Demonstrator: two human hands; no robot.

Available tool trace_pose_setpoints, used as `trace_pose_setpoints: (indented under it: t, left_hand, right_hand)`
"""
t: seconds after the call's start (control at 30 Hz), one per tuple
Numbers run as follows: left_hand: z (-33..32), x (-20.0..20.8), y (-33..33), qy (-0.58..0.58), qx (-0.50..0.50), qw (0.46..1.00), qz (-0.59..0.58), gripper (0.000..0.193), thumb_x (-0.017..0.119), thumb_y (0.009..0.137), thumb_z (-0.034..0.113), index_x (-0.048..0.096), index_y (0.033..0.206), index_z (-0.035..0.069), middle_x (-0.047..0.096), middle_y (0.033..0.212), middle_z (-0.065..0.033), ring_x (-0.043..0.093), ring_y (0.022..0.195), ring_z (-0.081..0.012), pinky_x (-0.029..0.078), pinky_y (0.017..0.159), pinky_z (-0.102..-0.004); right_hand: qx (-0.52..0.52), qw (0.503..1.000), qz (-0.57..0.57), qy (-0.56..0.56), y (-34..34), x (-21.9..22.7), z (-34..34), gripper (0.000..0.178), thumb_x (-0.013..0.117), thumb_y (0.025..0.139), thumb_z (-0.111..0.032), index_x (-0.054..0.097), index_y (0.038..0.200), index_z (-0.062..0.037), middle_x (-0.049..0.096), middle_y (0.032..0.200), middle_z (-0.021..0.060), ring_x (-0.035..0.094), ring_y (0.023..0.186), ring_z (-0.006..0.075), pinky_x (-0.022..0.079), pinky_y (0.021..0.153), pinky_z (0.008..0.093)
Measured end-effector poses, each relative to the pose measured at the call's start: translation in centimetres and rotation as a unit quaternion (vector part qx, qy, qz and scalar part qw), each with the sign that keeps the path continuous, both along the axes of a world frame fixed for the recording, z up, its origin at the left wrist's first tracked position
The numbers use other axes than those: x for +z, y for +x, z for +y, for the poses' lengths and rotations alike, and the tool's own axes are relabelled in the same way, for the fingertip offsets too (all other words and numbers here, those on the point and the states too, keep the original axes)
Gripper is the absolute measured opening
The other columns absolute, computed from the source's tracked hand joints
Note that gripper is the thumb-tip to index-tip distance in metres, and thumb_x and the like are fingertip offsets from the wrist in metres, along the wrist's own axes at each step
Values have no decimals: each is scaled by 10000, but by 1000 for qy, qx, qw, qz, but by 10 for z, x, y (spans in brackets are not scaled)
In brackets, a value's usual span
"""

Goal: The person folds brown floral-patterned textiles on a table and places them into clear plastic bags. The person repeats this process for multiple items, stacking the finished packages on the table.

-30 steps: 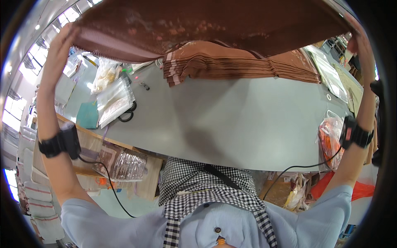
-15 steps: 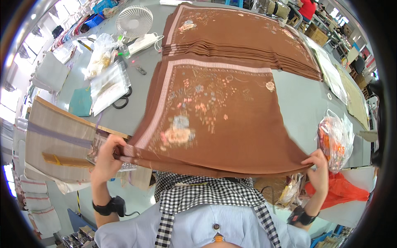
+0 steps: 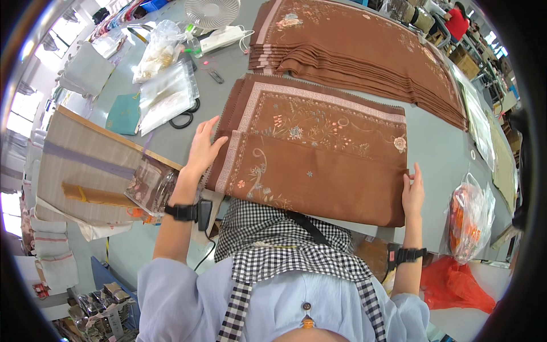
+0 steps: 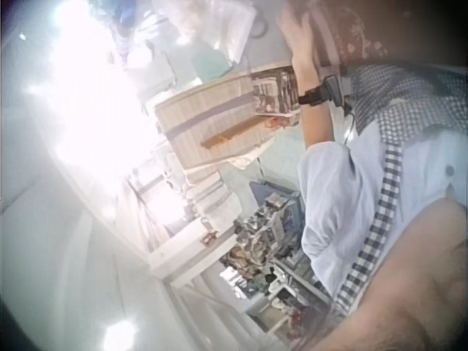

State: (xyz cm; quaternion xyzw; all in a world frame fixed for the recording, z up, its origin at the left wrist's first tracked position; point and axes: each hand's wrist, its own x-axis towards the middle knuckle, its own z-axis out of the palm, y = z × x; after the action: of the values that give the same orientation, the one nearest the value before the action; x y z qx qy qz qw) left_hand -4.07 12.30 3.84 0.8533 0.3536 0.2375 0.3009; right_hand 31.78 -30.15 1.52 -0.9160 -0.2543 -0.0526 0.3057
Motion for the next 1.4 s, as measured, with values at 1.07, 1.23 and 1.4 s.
trace_pose_setpoints:
  t: [1.07,1.23,1.4]
  left_hand:
    - [-36,-12,103,347,19,938,-2,233,567,881,63,588,1113,62,600,1110,-128,571,1039,-327,456,894,-415]
    - [-190,-28,142,213,-501,839,-3,586,617,871,416,504,1343,88,456,1411,-114,386,1339,-310,302,1072,-542]
    - [-227,-48,163,166,-434,885,-15,671,484,926,529,433,1393,50,414,1447,-162,355,1365,-331,258,1094,-570]
  right_hand:
    - [-42,998,-39,2,32,-9,28,510,603,942,-306,492,1294,45,570,1238,192,556,1135,313,458,942,393]
    - [-49,898,381,214,1,18,15,518,633,926,-298,504,1290,48,618,1175,119,606,1069,246,488,897,354]
    - [170,763,399,480,-16,59,75,360,565,939,-104,518,1266,39,613,1169,110,592,1049,161,492,885,304]
